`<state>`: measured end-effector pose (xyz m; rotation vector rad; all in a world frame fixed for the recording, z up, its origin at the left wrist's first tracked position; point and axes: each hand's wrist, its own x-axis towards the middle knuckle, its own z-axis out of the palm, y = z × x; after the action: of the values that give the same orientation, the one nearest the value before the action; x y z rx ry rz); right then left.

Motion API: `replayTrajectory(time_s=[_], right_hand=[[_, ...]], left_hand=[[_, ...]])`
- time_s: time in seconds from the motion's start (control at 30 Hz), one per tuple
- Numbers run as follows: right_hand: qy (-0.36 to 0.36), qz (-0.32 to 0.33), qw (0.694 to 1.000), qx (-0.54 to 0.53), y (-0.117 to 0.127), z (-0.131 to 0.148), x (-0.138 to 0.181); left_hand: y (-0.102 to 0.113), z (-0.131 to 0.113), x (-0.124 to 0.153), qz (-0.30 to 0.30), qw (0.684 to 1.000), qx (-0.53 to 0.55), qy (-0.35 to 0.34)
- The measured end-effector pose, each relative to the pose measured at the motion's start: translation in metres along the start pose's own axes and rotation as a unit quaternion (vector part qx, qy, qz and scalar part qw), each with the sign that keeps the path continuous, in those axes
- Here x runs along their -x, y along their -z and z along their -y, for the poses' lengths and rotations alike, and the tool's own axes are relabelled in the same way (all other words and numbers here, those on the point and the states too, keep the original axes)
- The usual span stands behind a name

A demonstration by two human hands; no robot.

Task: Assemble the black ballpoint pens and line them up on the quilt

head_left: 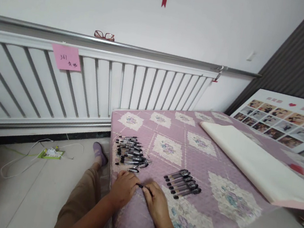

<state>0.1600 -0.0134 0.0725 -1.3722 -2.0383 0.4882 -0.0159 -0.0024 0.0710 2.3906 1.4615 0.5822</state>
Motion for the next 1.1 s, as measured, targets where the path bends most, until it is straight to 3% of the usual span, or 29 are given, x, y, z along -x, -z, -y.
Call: replayTrajectory(time_s=[0.17,1.1], right_hand=[[-0.011,-0.02,1.0,0.003,-0.0012,-0.0013,0.0014],[0.0,-0.002,1.0,0.014,-0.0012,-0.0006,0.0011]], left_hand=[[0.0005,-0.0002,0.0008,-0.007,1.0,0.01,0.0],[-0.0009,0.0007,0.0005,-0.008,1.0,0.011,-0.004]])
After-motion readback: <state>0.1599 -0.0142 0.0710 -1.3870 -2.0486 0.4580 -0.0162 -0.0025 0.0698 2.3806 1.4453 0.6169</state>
